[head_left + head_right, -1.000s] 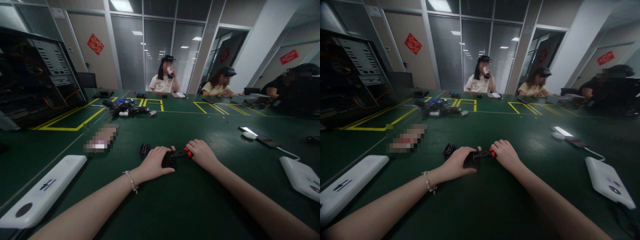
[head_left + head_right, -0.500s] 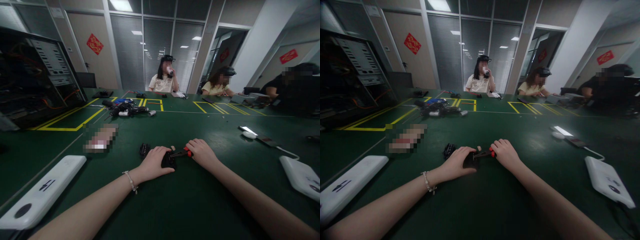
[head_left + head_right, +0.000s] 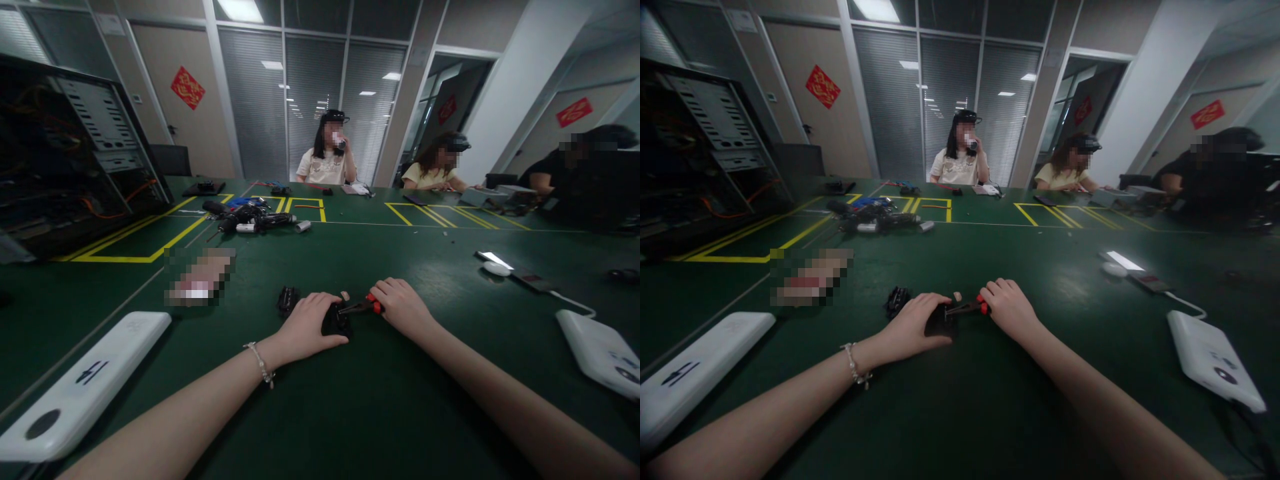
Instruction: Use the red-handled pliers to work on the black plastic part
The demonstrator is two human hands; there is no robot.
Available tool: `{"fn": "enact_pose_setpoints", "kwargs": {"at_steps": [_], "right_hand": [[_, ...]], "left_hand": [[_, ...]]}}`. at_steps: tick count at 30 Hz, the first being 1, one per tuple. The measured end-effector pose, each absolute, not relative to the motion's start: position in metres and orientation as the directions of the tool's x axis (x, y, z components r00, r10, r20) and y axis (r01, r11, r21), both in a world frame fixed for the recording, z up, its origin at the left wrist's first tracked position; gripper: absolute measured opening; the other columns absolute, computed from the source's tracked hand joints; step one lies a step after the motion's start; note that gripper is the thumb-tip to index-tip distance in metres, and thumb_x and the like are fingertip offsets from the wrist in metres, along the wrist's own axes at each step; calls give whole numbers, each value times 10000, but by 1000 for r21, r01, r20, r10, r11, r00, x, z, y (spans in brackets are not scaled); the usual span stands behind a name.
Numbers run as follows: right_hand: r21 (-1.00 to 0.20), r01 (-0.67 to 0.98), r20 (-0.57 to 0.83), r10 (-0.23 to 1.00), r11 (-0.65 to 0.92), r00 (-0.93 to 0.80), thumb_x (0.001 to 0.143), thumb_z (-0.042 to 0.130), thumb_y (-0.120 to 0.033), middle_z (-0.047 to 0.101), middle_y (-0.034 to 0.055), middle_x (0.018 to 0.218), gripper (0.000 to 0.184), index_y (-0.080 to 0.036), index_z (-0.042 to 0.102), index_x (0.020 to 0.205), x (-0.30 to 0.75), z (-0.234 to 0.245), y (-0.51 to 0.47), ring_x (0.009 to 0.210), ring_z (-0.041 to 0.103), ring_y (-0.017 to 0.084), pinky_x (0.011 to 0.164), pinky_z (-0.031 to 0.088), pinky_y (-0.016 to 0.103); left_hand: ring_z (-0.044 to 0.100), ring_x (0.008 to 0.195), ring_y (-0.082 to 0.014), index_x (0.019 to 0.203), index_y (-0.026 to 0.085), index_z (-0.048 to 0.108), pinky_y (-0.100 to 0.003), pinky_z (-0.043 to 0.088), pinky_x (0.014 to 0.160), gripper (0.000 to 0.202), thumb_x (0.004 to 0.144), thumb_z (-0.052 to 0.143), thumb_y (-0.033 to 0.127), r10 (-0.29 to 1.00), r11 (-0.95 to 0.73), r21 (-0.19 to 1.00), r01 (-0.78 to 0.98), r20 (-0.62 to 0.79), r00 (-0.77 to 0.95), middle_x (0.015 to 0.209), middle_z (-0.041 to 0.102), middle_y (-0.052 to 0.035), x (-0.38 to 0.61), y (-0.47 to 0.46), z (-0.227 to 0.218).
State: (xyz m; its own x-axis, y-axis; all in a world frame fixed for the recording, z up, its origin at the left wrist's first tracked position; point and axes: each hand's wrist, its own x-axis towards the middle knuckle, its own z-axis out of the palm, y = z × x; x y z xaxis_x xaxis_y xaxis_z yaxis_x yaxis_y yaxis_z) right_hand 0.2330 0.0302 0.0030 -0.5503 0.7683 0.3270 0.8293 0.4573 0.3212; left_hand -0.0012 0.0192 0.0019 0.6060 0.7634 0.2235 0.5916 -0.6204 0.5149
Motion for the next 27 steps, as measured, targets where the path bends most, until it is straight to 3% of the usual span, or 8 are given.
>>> {"fn": "enact_pose_setpoints", "kwargs": {"at_steps": [27], "right_hand": [[316,825,326,764,468,-558,665,495,-84,573,54,833,194,-164,558,829,232,6,29,777,477,183,698,336,302]], "left_hand": [[431,1059,-257,1123,233,418,-410,347,884,569,649,622,473,755,-632,501,591,227,615,1133,484,-53,-1,18,4]]}}
